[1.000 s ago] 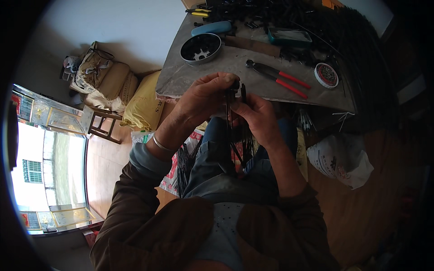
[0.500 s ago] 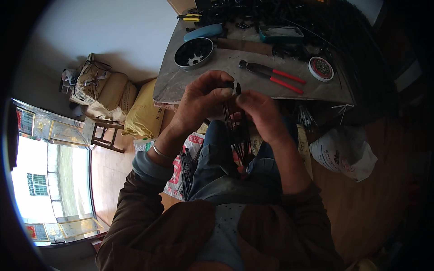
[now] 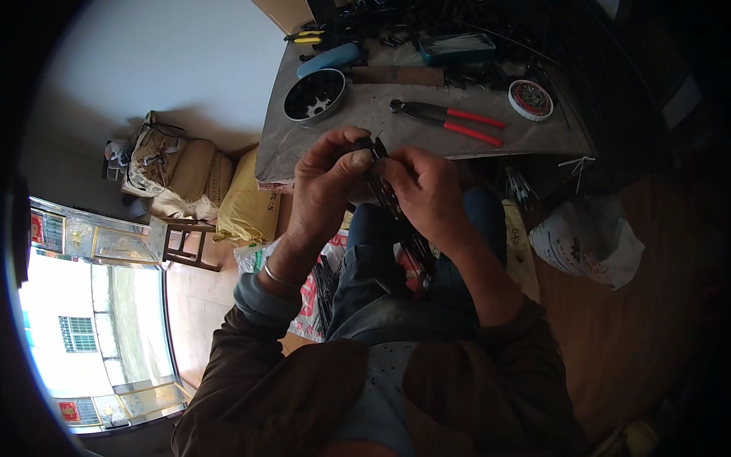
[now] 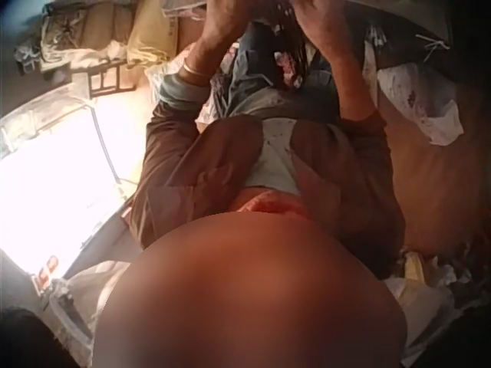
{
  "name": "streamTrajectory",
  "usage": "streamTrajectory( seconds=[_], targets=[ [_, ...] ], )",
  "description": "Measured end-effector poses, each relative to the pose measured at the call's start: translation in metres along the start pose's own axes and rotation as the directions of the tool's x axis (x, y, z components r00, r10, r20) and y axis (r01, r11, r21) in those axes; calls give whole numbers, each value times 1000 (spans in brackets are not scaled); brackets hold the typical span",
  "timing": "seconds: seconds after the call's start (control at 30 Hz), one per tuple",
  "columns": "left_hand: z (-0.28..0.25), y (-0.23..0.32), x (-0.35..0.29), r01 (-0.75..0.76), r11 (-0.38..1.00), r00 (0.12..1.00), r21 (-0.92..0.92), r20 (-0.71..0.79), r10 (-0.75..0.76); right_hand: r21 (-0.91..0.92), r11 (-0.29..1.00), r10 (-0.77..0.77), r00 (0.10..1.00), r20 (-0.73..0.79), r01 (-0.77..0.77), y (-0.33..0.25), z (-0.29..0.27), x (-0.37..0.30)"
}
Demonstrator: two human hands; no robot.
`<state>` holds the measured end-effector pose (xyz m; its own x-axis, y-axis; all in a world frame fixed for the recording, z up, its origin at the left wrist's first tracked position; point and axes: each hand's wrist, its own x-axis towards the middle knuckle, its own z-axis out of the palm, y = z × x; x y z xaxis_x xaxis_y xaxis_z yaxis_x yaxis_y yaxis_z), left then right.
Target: The recorder is assembling umbrella ribs by inserting thin metal rods into plastic connectors and using wire cutters to secure them.
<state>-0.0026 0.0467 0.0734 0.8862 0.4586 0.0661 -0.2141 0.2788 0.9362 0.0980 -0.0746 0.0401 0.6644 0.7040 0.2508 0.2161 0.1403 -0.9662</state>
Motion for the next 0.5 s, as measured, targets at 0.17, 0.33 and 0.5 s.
streamTrajectory(
  seconds=[0.17,0.33,0.5],
  targets=[
    [2,-5,-8,-68,995,997,-74,-30,66,46,994,90,991,95,-94,-7,-9,4],
    [-8,-4,-6,-2,996,993,-86,115,12,129,970,172,954,244,-207,0,-21,8],
    [-8,-4,-3,-2,995,951,-98,307,32,347,855,196,860,471,-385,-3,-28,7]
  ],
)
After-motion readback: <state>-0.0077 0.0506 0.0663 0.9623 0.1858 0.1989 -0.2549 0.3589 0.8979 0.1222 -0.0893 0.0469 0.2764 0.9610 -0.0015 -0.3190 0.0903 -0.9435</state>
